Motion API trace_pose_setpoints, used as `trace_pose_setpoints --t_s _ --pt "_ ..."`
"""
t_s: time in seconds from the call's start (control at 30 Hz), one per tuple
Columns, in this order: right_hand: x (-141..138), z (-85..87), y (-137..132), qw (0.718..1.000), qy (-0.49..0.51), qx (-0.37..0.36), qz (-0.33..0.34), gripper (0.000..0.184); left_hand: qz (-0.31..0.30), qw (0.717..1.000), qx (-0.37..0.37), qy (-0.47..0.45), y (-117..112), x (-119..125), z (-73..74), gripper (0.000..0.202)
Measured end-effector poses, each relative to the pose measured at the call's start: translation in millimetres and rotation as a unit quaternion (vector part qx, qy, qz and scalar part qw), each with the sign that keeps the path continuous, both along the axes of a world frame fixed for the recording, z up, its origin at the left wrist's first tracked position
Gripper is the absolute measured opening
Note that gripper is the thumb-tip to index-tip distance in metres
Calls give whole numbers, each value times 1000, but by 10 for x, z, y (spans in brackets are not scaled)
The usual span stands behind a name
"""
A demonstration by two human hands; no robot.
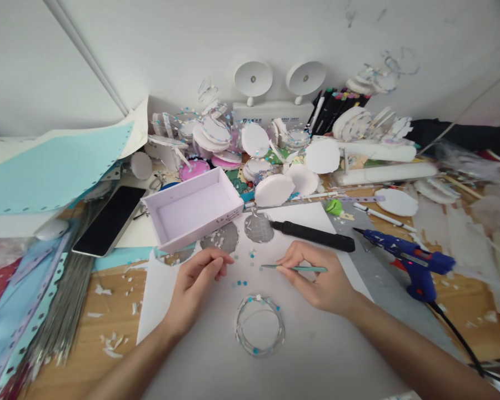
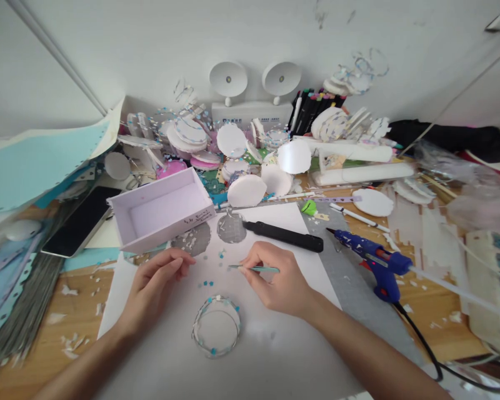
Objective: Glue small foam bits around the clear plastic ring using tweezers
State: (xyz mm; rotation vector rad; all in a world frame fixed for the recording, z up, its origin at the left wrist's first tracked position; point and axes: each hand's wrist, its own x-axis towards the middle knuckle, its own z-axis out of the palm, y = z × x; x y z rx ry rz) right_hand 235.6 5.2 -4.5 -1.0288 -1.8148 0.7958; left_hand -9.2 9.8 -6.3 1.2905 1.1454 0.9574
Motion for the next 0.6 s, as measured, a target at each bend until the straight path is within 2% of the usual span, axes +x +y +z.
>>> trace_pose_setpoints --t_s 0.2,0.47,0.6 --pt "6 -38 -19 999 -22 -43 7 13 -6 1000 16 24 -12 4 9 22" --pt "-71 38 -26 987 145 -36 -61 14 -11 997 48 66 -20 56 91 19" --pt "-70 62 -64 982 169 -53 -63 13 -42 993 77 79 -69 102 129 15"
